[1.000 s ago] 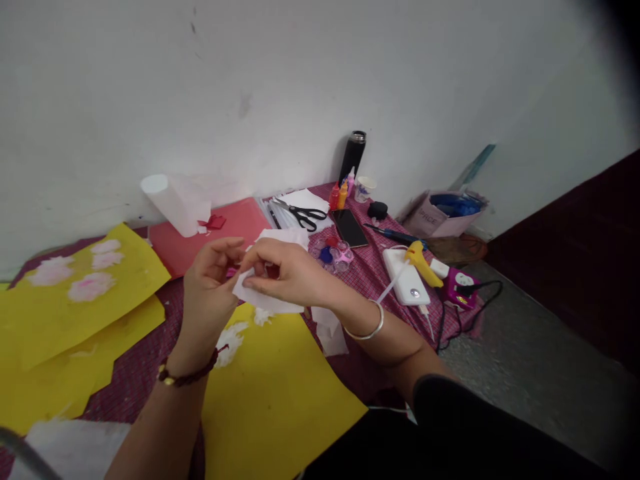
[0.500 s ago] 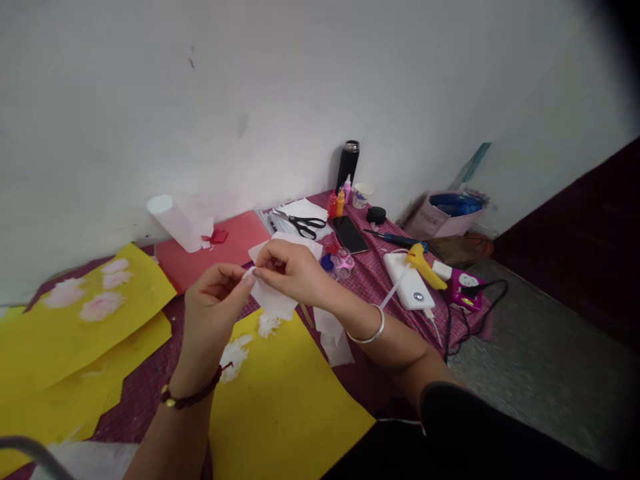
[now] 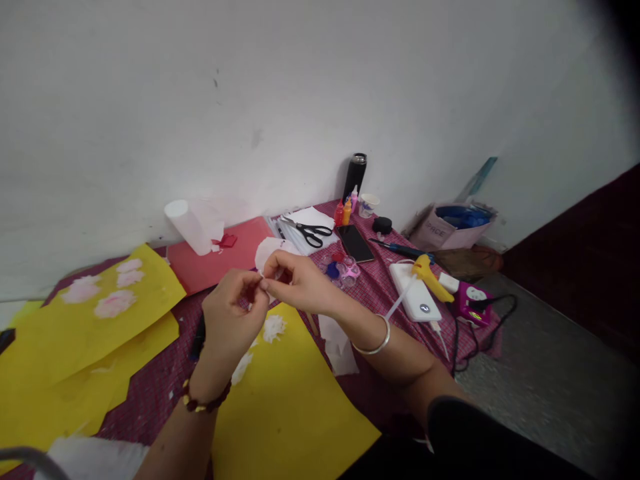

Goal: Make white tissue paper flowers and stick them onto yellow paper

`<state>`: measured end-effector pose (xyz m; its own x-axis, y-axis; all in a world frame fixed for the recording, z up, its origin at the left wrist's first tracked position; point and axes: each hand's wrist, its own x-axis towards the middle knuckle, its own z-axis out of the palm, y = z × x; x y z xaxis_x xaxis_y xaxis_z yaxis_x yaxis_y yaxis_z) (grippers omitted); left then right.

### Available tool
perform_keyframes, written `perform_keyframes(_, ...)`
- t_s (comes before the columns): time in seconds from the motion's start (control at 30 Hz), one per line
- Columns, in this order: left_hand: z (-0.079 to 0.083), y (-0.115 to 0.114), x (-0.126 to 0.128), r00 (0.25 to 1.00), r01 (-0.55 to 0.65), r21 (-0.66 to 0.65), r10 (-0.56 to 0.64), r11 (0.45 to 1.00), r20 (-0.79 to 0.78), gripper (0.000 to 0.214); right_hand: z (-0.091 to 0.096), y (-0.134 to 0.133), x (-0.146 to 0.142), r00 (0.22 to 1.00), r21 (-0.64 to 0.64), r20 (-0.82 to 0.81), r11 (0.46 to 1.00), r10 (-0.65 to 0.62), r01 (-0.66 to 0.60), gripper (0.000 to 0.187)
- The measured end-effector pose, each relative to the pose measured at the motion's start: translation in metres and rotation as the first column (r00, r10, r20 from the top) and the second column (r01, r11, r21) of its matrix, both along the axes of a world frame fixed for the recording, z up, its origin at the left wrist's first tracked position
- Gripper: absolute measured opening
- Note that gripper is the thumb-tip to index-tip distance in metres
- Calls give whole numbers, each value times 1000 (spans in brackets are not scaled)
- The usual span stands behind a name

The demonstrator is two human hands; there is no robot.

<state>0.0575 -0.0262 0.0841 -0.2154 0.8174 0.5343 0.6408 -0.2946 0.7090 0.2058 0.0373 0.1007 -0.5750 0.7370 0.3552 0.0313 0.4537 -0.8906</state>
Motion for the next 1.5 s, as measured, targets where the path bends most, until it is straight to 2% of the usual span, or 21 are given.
perform_keyframes(0.07,3,0,-1,983,118,-79,-106,990,148,5,0,2,0,1000,-4,-3,1000,11,-11,12)
perform_keyframes(0.13,7,0,-1,936,213,-144,-159,966,315,12,1,3,1,999,-10,-9,999,40,-40,8)
perform_keyframes(0.23,9,2,-1,852,273,-170,-156,947,499,16,1,5,1,997,-22,-24,997,72,-73,6)
perform_keyframes(0.33,7,5,-1,799,297,-172,-146,939,583,15,-1,7,0,997,-38,-33,996,76,-77,9)
perform_keyframes(0.53,4,8,0,753,325,-171,-145,930,641,18,-6,8,-1,996,-103,-38,991,85,-88,11)
perform_keyframes(0.77,2,7,0,749,361,-166,-180,918,638,14,-11,11,-3,990,-203,-110,974,84,-105,11)
perform_keyframes(0.97,10,6,1,650,392,-159,-151,906,744,3,-7,9,-1,990,-234,-117,967,73,-99,12)
perform_keyframes(1.23,13,8,4,661,377,-167,-138,911,737,13,-6,9,-1,992,-213,-102,973,72,-92,12)
perform_keyframes(1.5,5,9,6,681,270,-140,-86,953,727,11,-6,7,0,999,-68,-26,997,34,-36,14)
